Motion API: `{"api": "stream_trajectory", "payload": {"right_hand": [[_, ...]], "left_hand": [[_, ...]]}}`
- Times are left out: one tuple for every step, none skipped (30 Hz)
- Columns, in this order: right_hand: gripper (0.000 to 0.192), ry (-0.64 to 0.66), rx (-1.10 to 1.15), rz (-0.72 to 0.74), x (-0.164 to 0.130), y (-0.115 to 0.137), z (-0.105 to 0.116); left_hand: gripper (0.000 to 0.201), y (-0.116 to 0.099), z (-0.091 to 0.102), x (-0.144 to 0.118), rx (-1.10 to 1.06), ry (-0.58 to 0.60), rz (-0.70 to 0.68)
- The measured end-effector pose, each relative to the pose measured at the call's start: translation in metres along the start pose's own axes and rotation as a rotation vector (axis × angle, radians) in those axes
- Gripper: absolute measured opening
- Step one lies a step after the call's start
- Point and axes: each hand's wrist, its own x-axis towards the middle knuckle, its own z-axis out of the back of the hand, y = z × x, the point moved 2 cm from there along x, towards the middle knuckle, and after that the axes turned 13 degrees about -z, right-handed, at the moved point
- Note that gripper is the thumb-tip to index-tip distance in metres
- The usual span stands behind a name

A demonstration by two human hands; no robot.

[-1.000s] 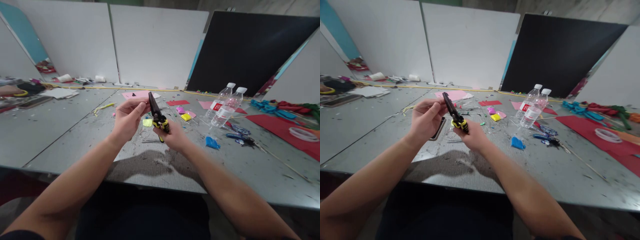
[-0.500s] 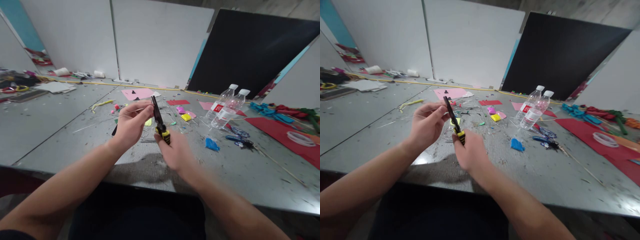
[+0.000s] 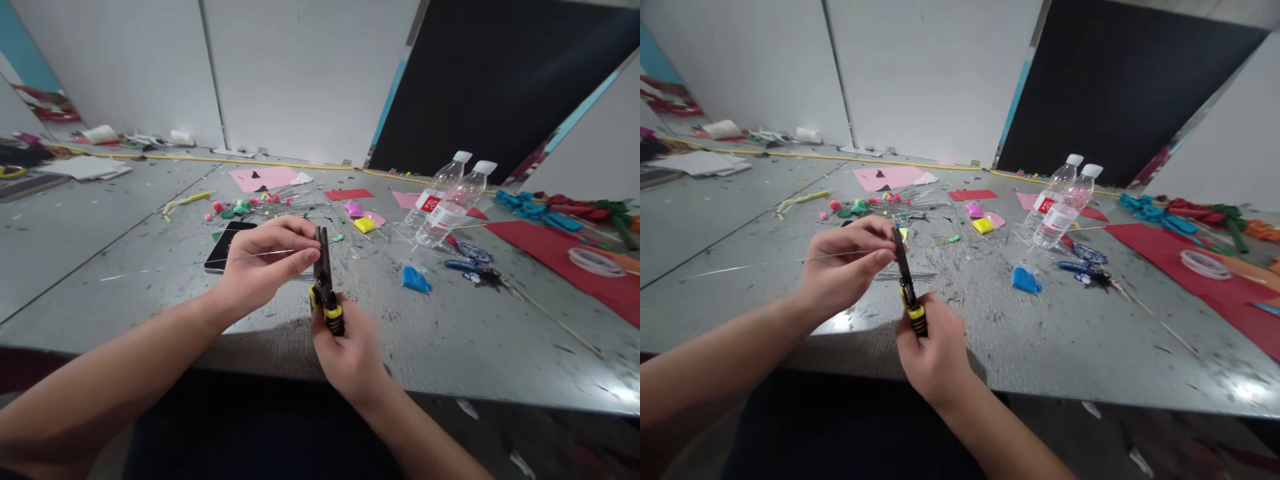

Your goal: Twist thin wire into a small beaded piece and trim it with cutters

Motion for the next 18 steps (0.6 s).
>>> {"api": "stream_trajectory", "payload": {"right_hand": [[0.014, -0.015, -0.008, 0.011, -0.001, 0.001, 0.0], [0.013, -0.033, -0.012, 0.024, -0.002, 0.001, -0.001], [0.013, -0.055, -0.015, 0.035, -0.003, 0.002, -0.001], [0.013, -0.077, -0.021, 0.041, -0.004, 0.003, -0.001], [0.014, -0.094, -0.028, 0.04, -0.005, 0.003, -0.002], [0.014, -0.108, -0.034, 0.033, -0.005, 0.003, -0.002], [0.015, -0.114, -0.035, 0.016, -0.006, 0.002, -0.003], [0.015, -0.114, -0.028, -0.012, -0.006, 0.001, -0.003], [0.015, -0.106, -0.01, -0.051, -0.006, -0.001, -0.003], [0.016, -0.087, 0.019, -0.096, -0.006, -0.004, -0.003], [0.018, -0.067, 0.056, -0.143, -0.006, -0.007, -0.002], [0.021, -0.032, 0.098, -0.186, -0.007, -0.011, 0.0], [0.024, 0.004, 0.14, -0.209, -0.007, -0.013, 0.001], [0.026, 0.021, 0.167, -0.214, -0.009, -0.016, 0.004], [0.029, 0.043, 0.171, -0.21, -0.01, -0.017, 0.005], [0.032, 0.058, 0.164, -0.199, -0.012, -0.018, 0.007], [0.034, 0.064, 0.148, -0.192, -0.013, -0.018, 0.008], [0.035, 0.066, 0.13, -0.187, -0.014, -0.018, 0.008]], "left_hand": [[0.012, 0.0, -0.001, 0.0, -0.009, -0.006, 0.009], [0.013, -0.001, -0.001, 0.0, -0.019, -0.01, 0.013], [0.014, -0.002, -0.002, 0.001, -0.029, -0.015, 0.014], [0.014, -0.002, -0.003, 0.001, -0.038, -0.022, 0.015], [0.015, -0.003, -0.004, 0.001, -0.048, -0.03, 0.019], [0.015, -0.003, -0.004, 0.001, -0.057, -0.039, 0.028], [0.016, -0.003, -0.005, 0.0, -0.064, -0.045, 0.04], [0.017, -0.003, -0.005, 0.0, -0.068, -0.049, 0.051], [0.017, -0.003, -0.006, -0.001, -0.07, -0.048, 0.06], [0.018, -0.003, -0.007, -0.001, -0.071, -0.041, 0.064], [0.018, -0.004, -0.009, -0.002, -0.071, -0.03, 0.064], [0.018, -0.006, -0.011, -0.003, -0.073, -0.017, 0.062], [0.017, -0.009, -0.013, -0.003, -0.075, 0.005, 0.06], [0.016, -0.013, -0.017, -0.004, -0.076, 0.031, 0.059], [0.015, -0.017, -0.02, -0.005, -0.078, 0.066, 0.053], [0.013, -0.022, -0.024, -0.006, -0.071, 0.117, 0.048], [0.012, -0.026, -0.028, -0.007, -0.055, 0.146, 0.043], [0.011, -0.03, -0.031, -0.01, -0.045, 0.156, 0.026]]}}
